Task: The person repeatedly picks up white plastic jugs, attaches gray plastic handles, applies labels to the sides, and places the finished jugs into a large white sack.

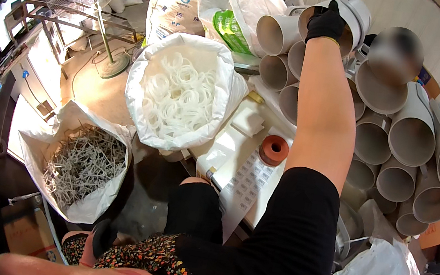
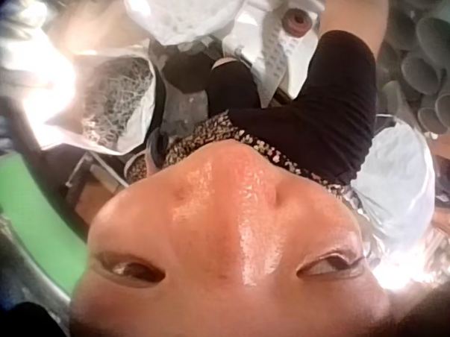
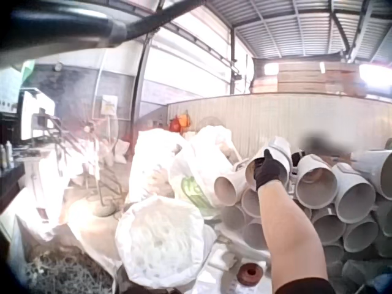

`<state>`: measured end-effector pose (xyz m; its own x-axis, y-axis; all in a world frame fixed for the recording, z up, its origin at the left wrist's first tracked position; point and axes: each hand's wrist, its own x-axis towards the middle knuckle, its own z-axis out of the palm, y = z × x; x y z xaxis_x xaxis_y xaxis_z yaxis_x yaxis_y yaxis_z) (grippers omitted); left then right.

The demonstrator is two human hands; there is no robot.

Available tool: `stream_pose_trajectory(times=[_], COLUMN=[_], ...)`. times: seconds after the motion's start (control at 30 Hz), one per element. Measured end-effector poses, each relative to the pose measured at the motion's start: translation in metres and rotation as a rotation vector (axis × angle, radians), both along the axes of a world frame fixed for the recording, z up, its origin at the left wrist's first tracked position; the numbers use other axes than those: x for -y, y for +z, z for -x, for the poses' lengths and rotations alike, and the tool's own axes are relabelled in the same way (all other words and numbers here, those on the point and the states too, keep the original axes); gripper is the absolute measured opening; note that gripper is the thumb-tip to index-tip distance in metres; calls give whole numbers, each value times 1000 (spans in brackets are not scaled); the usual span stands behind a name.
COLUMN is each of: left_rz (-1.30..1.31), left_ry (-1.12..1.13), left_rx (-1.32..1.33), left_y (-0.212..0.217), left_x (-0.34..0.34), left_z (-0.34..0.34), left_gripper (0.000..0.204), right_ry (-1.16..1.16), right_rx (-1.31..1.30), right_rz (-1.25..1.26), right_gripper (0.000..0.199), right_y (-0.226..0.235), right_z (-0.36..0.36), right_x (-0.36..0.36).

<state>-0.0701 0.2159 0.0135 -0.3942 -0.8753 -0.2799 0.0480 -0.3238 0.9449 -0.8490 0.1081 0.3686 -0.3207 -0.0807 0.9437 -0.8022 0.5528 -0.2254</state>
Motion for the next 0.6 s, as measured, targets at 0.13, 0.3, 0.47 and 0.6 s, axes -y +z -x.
stream_pose_trajectory(times=[0.13,0.3,0.47,0.6], left_rz=[196,395,480,538], left_ry=[-108,-250,-298,-333], left_rx=[274,462,514,487], left_y=[-7,-14,-26,-41], left_x=[5,16,26,31], left_z=[-6,-4,-5,-6], left_gripper=[35,34,33,35], right_ry=[-114,1091,963,1140], right_rx=[104,1020,917,751], right_rz=[-57,735,273,-41], right_gripper=[39,36,24,22], right_y=[5,8,-25,-121], right_z=[-9,38,4,-56], right_x=[15,16,7,3])
